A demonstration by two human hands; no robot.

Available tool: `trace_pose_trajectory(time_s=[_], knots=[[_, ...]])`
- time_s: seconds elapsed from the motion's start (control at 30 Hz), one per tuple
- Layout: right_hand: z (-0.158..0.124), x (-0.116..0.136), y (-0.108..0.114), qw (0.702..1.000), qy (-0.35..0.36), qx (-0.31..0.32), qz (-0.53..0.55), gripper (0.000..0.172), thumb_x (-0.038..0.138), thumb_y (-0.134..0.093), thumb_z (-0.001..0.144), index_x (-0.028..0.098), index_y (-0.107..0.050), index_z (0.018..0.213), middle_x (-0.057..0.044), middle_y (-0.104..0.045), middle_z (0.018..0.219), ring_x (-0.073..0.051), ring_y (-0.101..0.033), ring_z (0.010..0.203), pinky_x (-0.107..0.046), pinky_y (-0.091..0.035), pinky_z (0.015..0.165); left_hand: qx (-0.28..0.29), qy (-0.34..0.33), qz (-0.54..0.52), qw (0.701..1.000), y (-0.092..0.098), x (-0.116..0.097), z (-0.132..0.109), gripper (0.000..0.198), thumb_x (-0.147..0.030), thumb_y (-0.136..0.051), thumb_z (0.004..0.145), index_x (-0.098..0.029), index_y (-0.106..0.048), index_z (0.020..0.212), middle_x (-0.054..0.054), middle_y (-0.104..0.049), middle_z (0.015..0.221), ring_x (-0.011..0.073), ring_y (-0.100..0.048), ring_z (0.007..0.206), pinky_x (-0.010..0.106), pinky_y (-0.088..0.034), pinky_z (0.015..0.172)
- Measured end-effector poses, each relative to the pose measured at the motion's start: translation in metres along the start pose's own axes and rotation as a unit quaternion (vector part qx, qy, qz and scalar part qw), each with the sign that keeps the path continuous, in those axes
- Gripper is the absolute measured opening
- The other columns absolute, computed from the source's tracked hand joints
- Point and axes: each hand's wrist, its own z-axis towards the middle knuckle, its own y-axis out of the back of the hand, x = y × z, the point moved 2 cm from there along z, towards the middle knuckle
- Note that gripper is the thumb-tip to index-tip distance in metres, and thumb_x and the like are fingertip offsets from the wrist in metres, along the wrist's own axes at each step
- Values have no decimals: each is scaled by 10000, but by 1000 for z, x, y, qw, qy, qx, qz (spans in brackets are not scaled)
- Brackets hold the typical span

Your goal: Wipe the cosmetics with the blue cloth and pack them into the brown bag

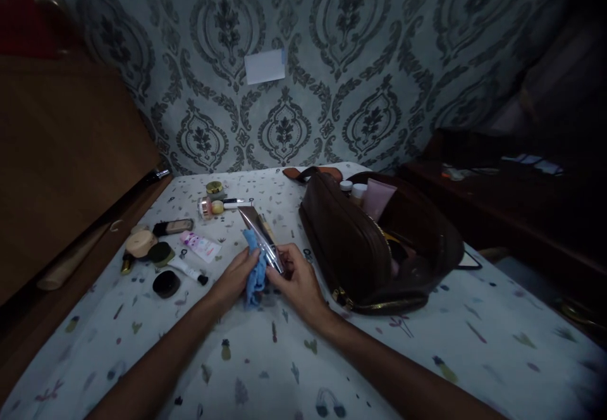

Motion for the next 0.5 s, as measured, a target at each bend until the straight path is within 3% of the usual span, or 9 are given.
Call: trace_pose_trajectory(time_s=[0.13, 0.27, 0.37, 0.43, 0.5], knots=[[1, -4, 1, 1000, -4, 6, 6, 284, 322, -624, 789, 191, -554, 1031, -35, -650, 889, -189, -611, 777, -309, -504, 712, 31, 3, 27, 999, -1, 2, -4, 610, -655, -753, 672, -170, -633, 1022, -34, -601, 682, 95, -528, 518, 201, -450, 458], [-8, 4, 2, 997, 58, 9, -58, 371, 206, -592, 795, 214, -533, 1161, -48, -648, 1027, -208, -615, 917, -342, -501, 832, 34, 17, 3, 999, -4, 1, -6, 641, -647, -793, 622, -173, -635, 1023, -40, -607, 640, 101, -533, 481, 213, -456, 453], [-13, 12, 2, 991, 96, 13, -97, 481, 171, -596, 782, 246, -514, 1249, -58, -612, 1124, -229, -597, 1039, -357, -487, 910, 25, -1, -31, 999, -5, -4, -7, 629, -578, -851, 579, -175, -658, 1023, -19, -667, 681, 138, -626, 590, 233, -518, 565], [-13, 16, 3, 988, 99, 18, -113, 506, 201, -628, 784, 255, -527, 1277, -60, -584, 1101, -230, -593, 1028, -351, -495, 901, 3, -22, -51, 998, -1, -7, -7, 615, -522, -883, 549, -173, -666, 1006, -5, -698, 717, 160, -669, 666, 242, -541, 636], [-12, 20, 4, 988, 107, 20, -113, 460, 249, -636, 814, 247, -560, 1269, -59, -563, 1043, -219, -590, 971, -346, -502, 874, 7, -23, -47, 999, 5, -9, -6, 607, -507, -889, 542, -168, -654, 987, 4, -704, 710, 165, -667, 617, 253, -544, 598]])
